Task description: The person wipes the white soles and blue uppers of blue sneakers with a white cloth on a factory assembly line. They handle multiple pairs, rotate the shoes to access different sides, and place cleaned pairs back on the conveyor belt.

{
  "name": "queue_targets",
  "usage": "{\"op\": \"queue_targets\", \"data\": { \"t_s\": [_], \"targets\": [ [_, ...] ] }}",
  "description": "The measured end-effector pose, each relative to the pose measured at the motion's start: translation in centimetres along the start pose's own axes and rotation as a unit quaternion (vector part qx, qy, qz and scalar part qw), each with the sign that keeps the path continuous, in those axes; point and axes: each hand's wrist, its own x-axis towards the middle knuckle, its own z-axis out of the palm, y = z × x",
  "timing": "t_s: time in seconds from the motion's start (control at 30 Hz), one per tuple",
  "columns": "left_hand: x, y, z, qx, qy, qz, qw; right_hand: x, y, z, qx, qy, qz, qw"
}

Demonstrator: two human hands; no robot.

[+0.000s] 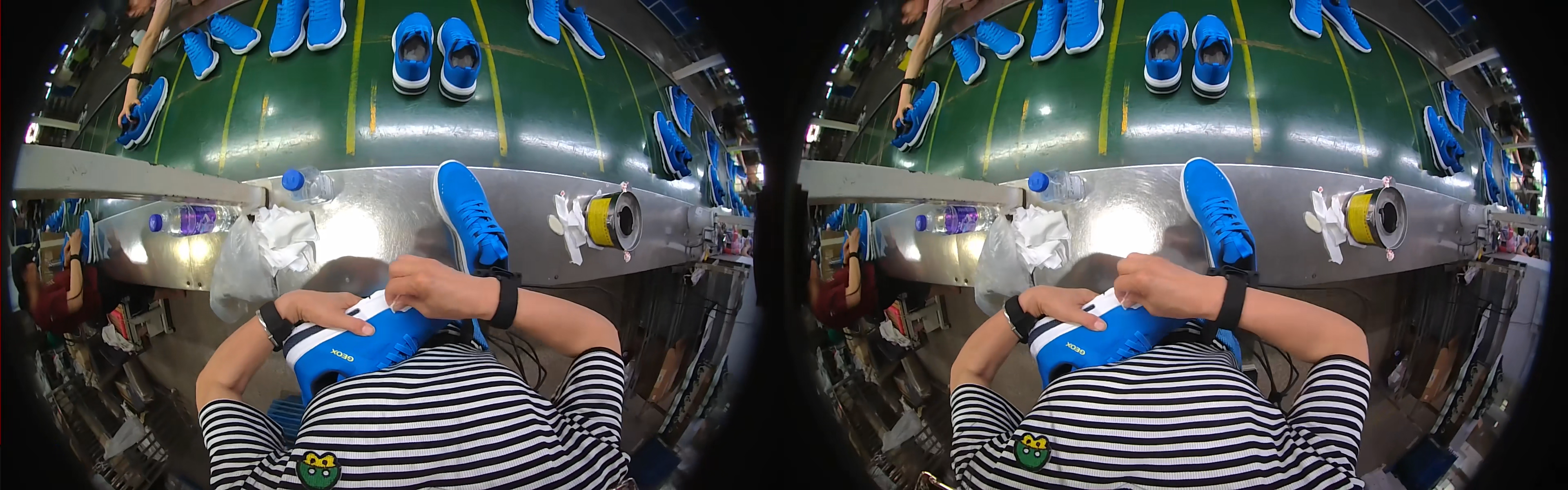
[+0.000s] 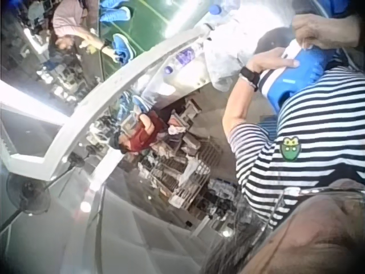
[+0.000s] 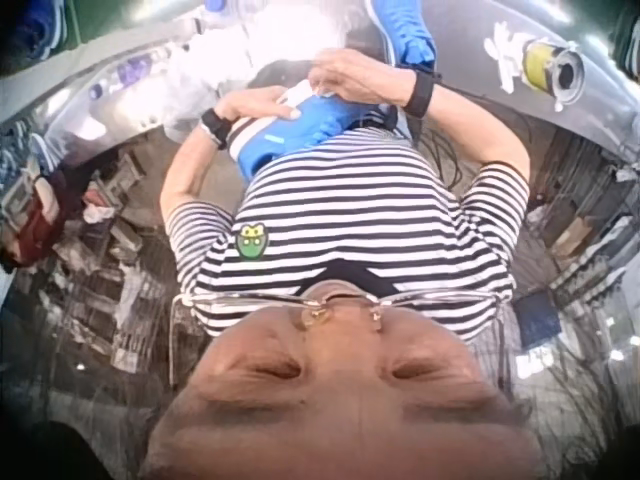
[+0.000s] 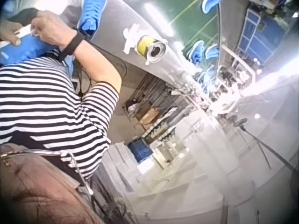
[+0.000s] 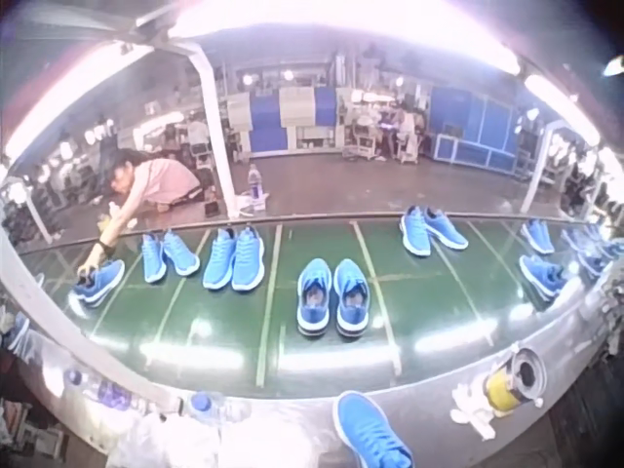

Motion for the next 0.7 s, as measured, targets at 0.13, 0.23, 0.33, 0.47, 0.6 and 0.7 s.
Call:
{"op": "queue_targets", "data": {
  "t_s": [0.13,0.23,0.33,0.47,0.6,0.7],
  "targets": [
    [-0.8,-0.6,0.2,-0.027,0.024,0.007,0.999,-1.4,0.7,-0.8,-0.026,0.040,0.059,0.997],
    [-1.4,-1.1,0.3,-0.064,0.047,0.064,0.995,-6.4,2.9,-2.2,-0.121,0.073,0.126,0.982],
    [-1.5,-1.6,-0.6,-0.091,0.071,0.142,0.983,-8.4,2.5,-2.2,-0.070,0.203,0.223,0.951],
    [0.3,-1.4,-1.4,-0.222,0.110,0.178,0.952,-7.0,1.2,-2.8,0.183,0.413,0.245,0.858],
    [1.6,-0.7,-2.0,-0.215,0.169,0.179,0.945,-3.8,0.6,-2.7,0.184,0.428,0.217,0.858],
    [2.3,0.2,-1.4,-0.163,0.239,0.161,0.944,-0.8,2.4,-2.3,0.051,0.400,0.203,0.892]
  ]
}}
